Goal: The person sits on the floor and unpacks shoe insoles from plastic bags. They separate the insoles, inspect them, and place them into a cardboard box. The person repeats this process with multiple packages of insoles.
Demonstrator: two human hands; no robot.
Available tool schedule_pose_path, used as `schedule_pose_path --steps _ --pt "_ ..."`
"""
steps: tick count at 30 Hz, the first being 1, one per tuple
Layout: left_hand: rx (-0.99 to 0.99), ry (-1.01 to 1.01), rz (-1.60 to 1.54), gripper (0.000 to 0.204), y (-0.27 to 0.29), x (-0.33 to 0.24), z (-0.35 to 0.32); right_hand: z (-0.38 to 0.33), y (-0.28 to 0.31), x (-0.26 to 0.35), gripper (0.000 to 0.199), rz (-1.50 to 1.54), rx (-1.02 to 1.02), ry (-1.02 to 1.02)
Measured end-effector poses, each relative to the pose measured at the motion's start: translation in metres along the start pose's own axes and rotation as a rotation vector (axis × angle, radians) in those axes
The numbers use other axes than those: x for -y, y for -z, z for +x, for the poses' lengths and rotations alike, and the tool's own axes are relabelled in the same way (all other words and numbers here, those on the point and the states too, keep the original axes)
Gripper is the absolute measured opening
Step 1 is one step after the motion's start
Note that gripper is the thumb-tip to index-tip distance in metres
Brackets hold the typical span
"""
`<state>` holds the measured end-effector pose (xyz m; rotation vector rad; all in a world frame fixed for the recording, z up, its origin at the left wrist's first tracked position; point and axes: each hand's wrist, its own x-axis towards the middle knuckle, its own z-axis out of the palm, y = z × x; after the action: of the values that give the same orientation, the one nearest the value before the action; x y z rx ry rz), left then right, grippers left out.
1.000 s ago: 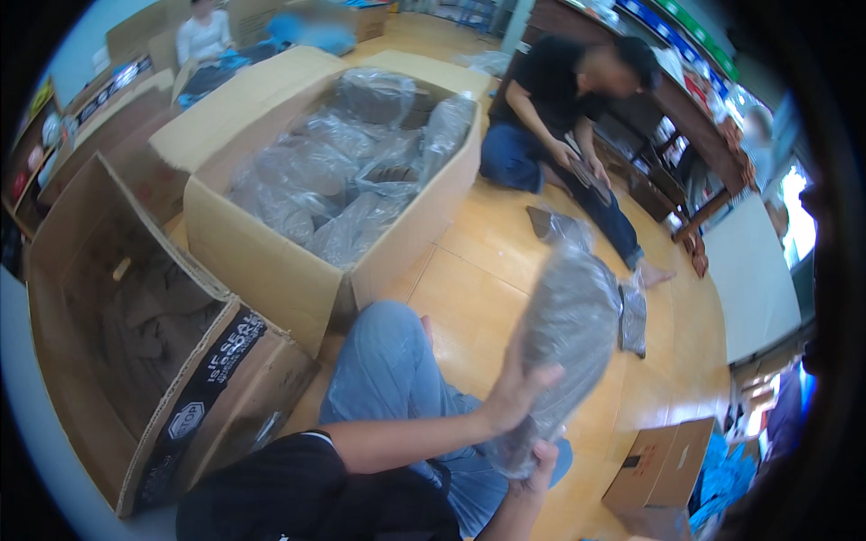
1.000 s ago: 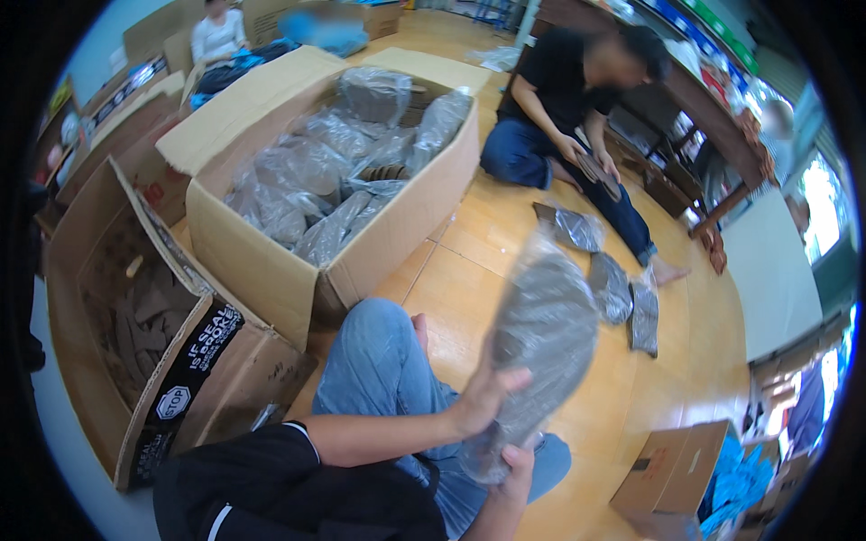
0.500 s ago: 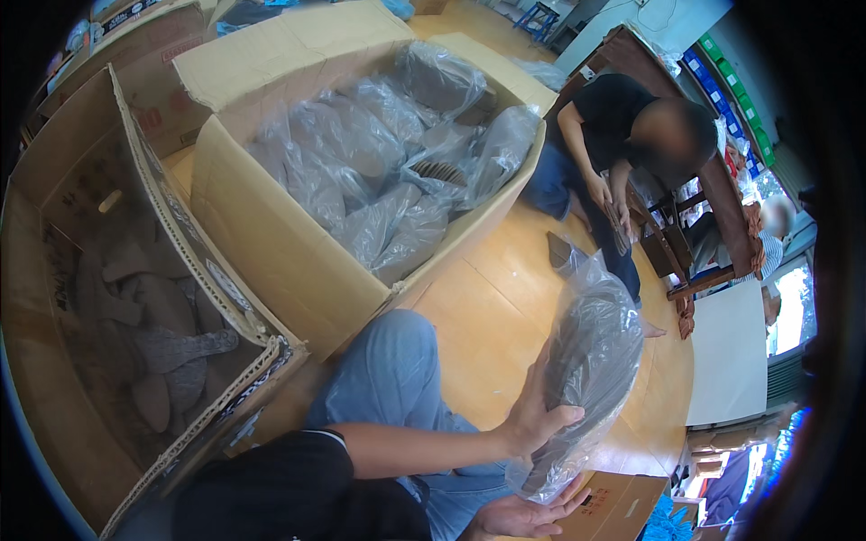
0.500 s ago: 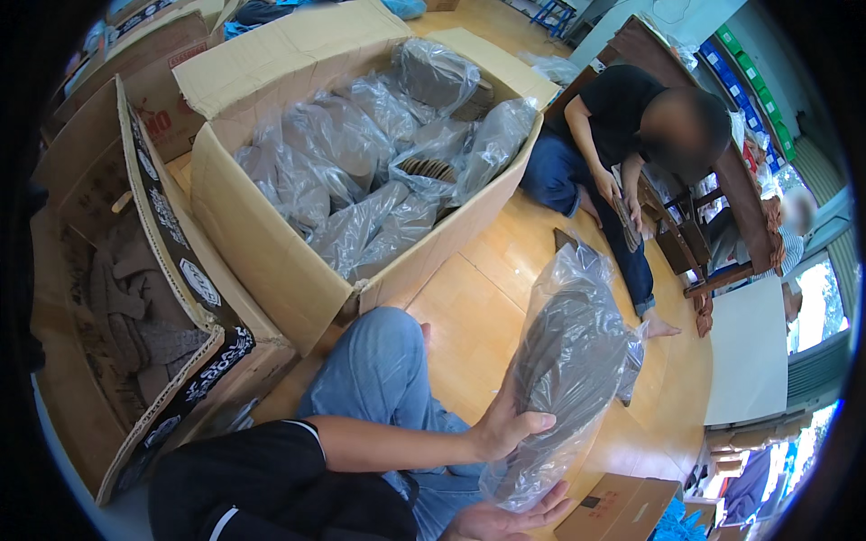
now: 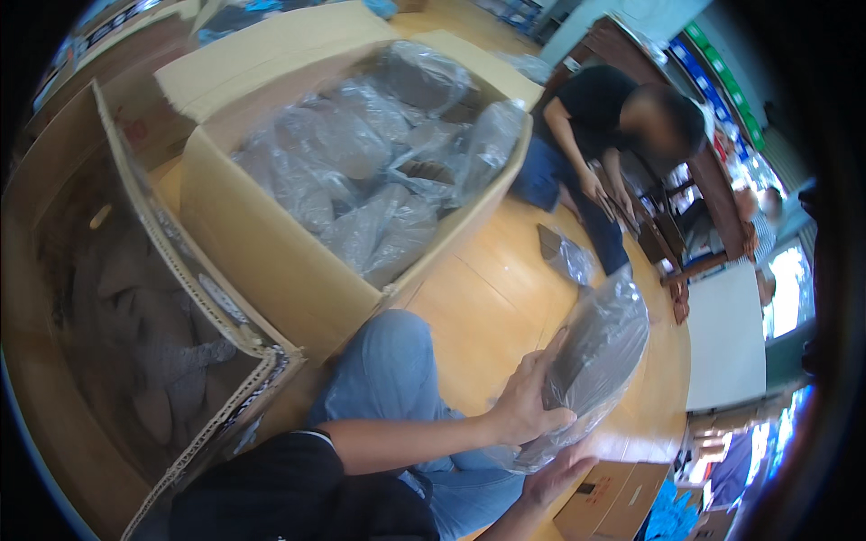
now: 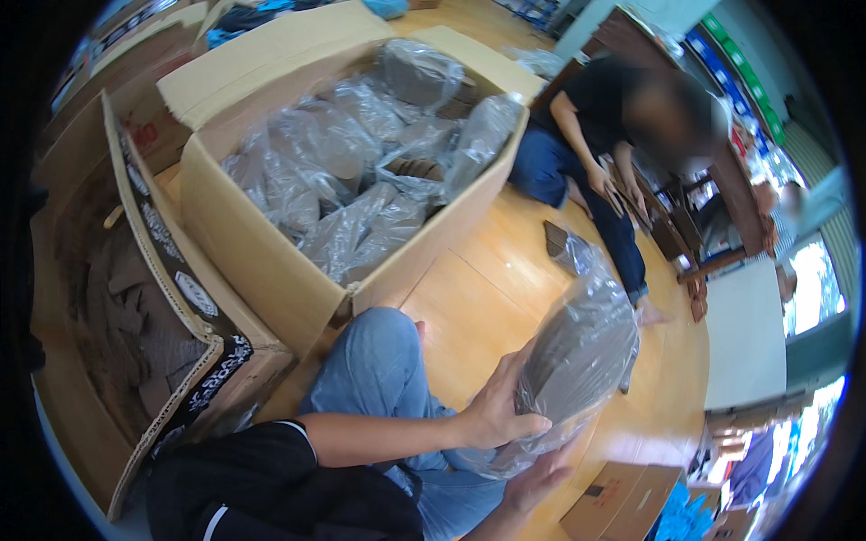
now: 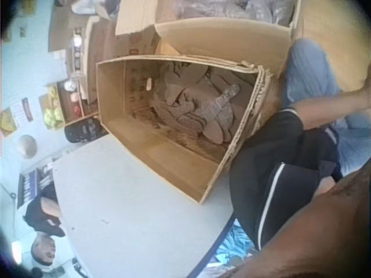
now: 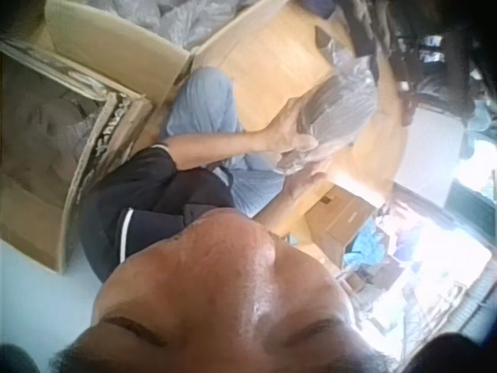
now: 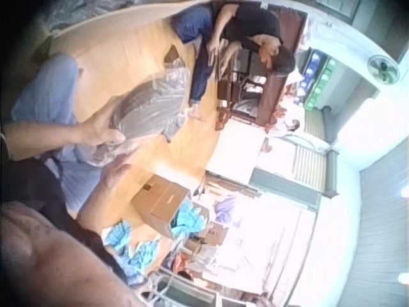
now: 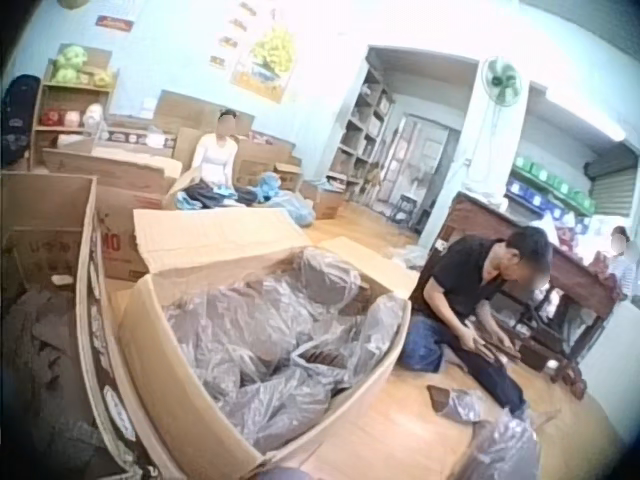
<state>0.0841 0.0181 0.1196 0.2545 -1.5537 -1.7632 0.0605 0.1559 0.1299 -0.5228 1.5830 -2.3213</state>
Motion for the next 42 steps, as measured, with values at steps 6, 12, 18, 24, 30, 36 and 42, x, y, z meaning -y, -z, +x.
schedule_pose_path --steps 6,12,18,24,30,36,42 --pt "0.379 0.035 0.418 0.101 -0.021 -0.028 -0.033 -0.002 0.003 -0.020 0.084 0.530 -0.029 -0.016" --pt "0.670 -0.016 0.374 0.093 -0.016 -0.036 -0.024 -0.013 0.007 -0.002 0.083 0.750 0.003 -0.007" --pt "0.334 0.644 -0.375 0.070 -0.043 0.010 0.000 -0.022 0.020 -0.005 0.081 0.835 0.082 -0.078" --pt "0.303 0.614 -1.107 0.051 -0.043 -0.005 -0.012 -0.016 0.013 -0.013 0.079 0.938 0.263 -0.208" --pt "0.265 0.065 -0.751 0.054 -0.009 -0.093 0.156 0.014 0.018 -0.026 0.078 0.982 0.774 -0.492" --pt "0.096 -0.012 -0.161 0.047 0.149 -0.185 0.290 0.005 0.097 -0.092 0.078 0.445 0.135 -0.562" --pt "-0.131 0.491 0.109 0.056 0.247 -0.112 0.230 0.002 0.138 -0.142 0.078 0.517 -0.153 -0.520"
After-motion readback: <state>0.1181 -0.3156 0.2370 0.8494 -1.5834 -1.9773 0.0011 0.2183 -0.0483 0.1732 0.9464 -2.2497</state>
